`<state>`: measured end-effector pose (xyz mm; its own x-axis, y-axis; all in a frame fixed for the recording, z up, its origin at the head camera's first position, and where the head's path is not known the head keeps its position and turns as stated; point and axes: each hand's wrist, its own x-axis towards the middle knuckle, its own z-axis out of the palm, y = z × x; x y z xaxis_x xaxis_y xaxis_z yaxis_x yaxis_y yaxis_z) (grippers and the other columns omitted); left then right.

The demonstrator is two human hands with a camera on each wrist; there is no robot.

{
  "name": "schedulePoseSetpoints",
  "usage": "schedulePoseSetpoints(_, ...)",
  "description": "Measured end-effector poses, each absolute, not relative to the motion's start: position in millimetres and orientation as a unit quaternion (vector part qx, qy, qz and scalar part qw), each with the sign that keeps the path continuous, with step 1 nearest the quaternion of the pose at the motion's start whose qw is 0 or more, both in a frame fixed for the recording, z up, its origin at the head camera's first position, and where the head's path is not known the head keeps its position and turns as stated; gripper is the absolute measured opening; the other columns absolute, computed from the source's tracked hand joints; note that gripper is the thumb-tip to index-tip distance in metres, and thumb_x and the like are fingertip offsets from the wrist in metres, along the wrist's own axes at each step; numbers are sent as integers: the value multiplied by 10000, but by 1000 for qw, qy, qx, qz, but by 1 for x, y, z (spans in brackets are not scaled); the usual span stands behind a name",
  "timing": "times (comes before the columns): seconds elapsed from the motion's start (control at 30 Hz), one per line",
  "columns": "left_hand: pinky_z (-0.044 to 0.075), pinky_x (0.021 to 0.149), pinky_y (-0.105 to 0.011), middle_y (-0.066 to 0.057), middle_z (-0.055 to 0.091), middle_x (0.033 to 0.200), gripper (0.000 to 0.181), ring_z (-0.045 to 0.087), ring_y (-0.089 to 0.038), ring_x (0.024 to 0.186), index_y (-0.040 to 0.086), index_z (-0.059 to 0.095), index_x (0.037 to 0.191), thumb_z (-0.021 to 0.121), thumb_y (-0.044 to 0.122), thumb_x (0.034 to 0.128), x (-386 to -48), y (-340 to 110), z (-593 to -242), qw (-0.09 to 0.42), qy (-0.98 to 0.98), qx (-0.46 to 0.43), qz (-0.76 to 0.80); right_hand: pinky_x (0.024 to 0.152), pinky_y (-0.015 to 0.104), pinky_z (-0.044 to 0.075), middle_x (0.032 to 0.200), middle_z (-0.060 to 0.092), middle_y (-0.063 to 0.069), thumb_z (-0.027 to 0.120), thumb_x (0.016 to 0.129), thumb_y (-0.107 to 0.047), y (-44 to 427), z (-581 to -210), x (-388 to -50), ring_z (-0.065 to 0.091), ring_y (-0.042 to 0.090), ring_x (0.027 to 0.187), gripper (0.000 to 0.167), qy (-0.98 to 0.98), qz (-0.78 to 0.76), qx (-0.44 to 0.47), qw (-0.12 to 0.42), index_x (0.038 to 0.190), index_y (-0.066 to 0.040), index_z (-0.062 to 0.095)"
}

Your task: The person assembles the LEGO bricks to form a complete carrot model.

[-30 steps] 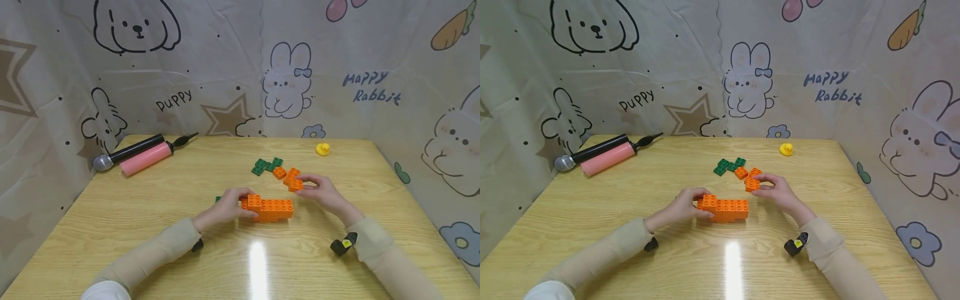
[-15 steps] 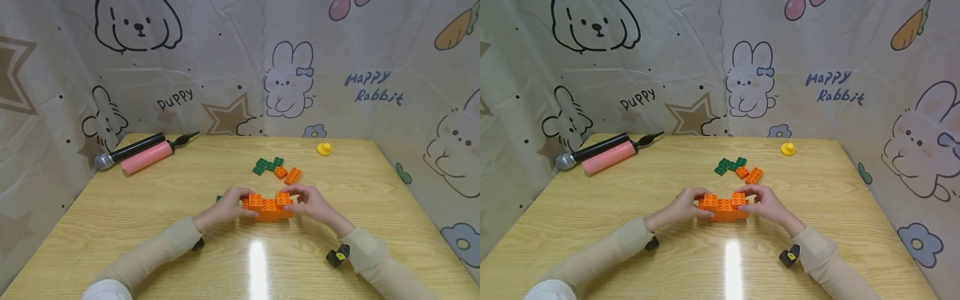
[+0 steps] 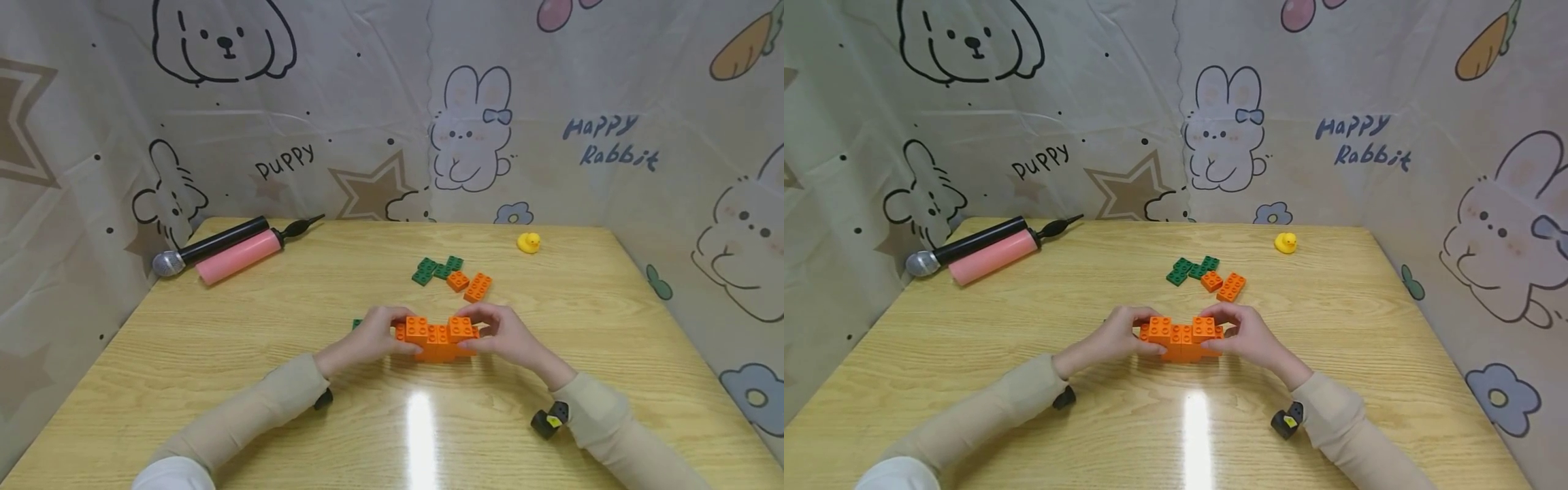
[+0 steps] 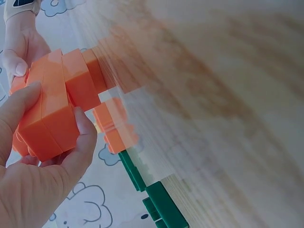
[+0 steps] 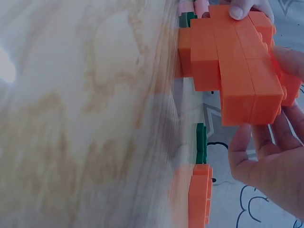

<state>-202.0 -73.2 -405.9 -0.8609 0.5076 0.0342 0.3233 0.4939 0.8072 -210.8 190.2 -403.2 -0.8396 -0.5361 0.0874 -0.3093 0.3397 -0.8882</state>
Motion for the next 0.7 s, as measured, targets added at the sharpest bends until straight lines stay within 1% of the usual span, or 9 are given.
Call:
schedulePoseSetpoints(0.17, 526, 865, -296, -54, 694, 1101, 435, 628, -145, 1000, 48, 645, 1165, 804, 150, 773, -203, -73, -407, 106, 858, 239, 442, 822, 281, 536, 1149, 642, 133, 799, 774, -152, 186, -403, -208, 592, 198, 1017, 420, 824, -510, -228, 98, 1146, -43, 637)
schedulePoseSetpoints(0.33, 524, 848, -287, -49, 693, 1092, 441, 621, -137, 978, 52, 645, 1165, 808, 156, 769, -203, -72, -406, 107, 858, 236, 443, 795, 268, 534, 1115, 668, 104, 804, 771, -176, 185, -403, -205, 597, 195, 990, 393, 838, -496, -212, 77, 1118, -61, 659)
schedulePoseSetpoints(0.47, 522, 832, -275, -53, 691, 1094, 450, 616, -130, 963, 49, 643, 1168, 808, 174, 769, -203, -71, -404, 107, 860, 238, 439, 788, 266, 538, 1102, 683, 112, 804, 772, -175, 186, -403, -203, 610, 205, 984, 385, 845, -489, -209, 61, 1107, -43, 667)
schedulePoseSetpoints(0.63, 522, 798, -248, -48, 691, 1080, 442, 610, -114, 924, 52, 647, 1159, 808, 180, 769, -202, -70, -401, 109, 864, 239, 430, 777, 288, 548, 1091, 690, 122, 808, 768, -179, 185, -402, -200, 624, 244, 989, 388, 850, -482, -203, 55, 1100, -31, 672)
schedulePoseSetpoints(0.7, 520, 787, -240, -40, 694, 1063, 435, 607, -103, 902, 56, 650, 1148, 812, 173, 762, -202, -70, -400, 108, 866, 238, 427, 791, 306, 556, 1101, 688, 128, 809, 767, -184, 184, -401, -199, 633, 261, 1003, 396, 853, -477, -205, 54, 1104, -28, 670)
